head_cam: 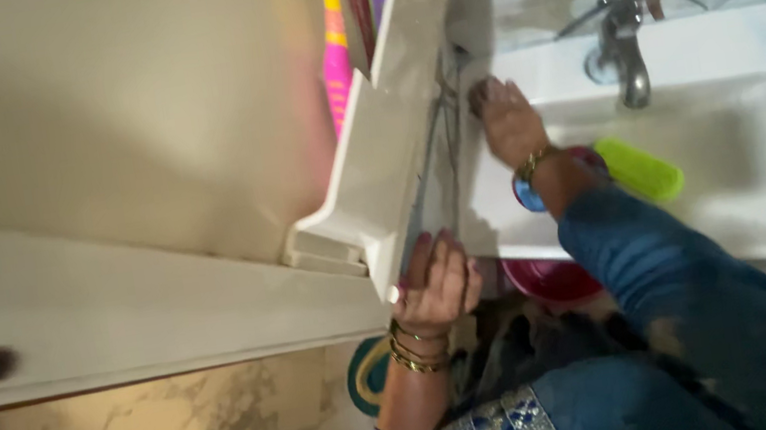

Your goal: The person cleans a bathroom sink and faucet by hand using a sponge and a cloth, then rinses the area with water.

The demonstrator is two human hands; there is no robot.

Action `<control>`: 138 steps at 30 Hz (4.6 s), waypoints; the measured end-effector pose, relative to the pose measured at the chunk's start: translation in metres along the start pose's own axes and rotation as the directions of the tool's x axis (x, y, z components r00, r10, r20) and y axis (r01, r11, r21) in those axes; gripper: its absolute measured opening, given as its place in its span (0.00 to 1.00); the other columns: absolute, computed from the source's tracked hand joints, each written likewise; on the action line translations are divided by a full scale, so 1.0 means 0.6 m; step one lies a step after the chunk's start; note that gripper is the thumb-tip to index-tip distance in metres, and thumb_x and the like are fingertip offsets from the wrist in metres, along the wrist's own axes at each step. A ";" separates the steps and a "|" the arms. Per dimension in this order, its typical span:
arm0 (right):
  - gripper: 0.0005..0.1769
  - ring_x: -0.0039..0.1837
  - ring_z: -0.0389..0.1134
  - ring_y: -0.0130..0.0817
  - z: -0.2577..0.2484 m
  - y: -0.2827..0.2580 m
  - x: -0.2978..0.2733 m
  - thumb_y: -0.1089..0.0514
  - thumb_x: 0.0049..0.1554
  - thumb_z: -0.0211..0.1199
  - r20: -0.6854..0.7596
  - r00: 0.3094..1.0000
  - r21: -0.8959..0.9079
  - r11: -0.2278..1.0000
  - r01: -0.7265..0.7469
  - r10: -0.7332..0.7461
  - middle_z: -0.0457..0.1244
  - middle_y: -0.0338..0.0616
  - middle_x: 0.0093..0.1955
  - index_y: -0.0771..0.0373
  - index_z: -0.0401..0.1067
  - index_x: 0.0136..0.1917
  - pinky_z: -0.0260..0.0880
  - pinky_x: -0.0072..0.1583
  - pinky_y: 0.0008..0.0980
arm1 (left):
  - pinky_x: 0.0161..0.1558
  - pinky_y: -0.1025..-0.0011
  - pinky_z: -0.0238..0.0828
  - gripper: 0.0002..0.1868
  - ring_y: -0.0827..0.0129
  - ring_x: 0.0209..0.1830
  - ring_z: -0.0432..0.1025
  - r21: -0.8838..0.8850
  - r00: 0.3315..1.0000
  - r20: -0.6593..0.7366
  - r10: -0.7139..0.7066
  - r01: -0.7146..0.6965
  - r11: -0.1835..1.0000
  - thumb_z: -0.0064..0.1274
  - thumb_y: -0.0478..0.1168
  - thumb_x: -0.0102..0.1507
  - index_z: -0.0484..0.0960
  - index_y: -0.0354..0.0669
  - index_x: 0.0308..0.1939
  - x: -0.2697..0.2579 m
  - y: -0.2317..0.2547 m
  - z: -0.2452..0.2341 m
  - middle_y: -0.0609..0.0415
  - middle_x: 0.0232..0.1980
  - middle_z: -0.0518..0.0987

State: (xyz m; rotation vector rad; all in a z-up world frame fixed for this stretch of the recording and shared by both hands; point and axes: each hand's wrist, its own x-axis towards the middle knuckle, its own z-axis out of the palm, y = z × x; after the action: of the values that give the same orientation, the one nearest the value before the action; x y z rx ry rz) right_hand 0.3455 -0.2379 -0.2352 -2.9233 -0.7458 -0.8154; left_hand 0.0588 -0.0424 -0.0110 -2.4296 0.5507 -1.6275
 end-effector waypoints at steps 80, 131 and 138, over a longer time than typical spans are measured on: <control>0.06 0.56 0.71 0.52 -0.392 0.007 -0.380 0.62 0.57 0.65 0.303 0.941 0.484 0.827 -0.287 0.149 0.69 0.55 0.53 0.66 0.75 0.48 0.72 0.60 0.49 | 0.50 0.53 0.66 0.22 0.50 0.59 0.69 -0.707 0.805 0.518 0.288 0.213 0.674 0.46 0.31 0.53 0.81 0.44 0.51 -0.029 0.433 0.438 0.48 0.52 0.79; 0.44 0.86 0.49 0.34 -0.248 0.189 -0.218 0.32 0.56 0.61 0.773 0.634 0.044 0.994 -0.101 0.030 0.50 0.36 0.84 0.50 0.58 0.79 0.50 0.81 0.47 | 0.73 0.56 0.61 0.24 0.45 0.72 0.65 -0.426 0.660 0.616 -0.430 0.738 0.523 0.38 0.23 0.64 0.74 0.37 0.64 -0.064 0.184 0.197 0.40 0.66 0.76; 0.57 0.86 0.28 0.44 -0.251 0.064 -0.233 0.27 0.56 0.56 0.953 0.300 0.217 0.773 -0.596 -0.037 0.29 0.50 0.87 0.58 0.36 0.83 0.36 0.79 0.54 | 0.73 0.56 0.62 0.23 0.46 0.72 0.67 -0.409 0.681 0.611 -0.403 0.708 0.576 0.40 0.24 0.64 0.75 0.38 0.62 -0.067 0.188 0.201 0.41 0.64 0.77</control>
State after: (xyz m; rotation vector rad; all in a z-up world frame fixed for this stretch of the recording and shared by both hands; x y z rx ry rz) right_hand 0.1852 -0.3547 -0.1698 -2.5245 -0.2406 1.1205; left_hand 0.1321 -0.1384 -0.1307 -3.6759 0.2145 -0.9836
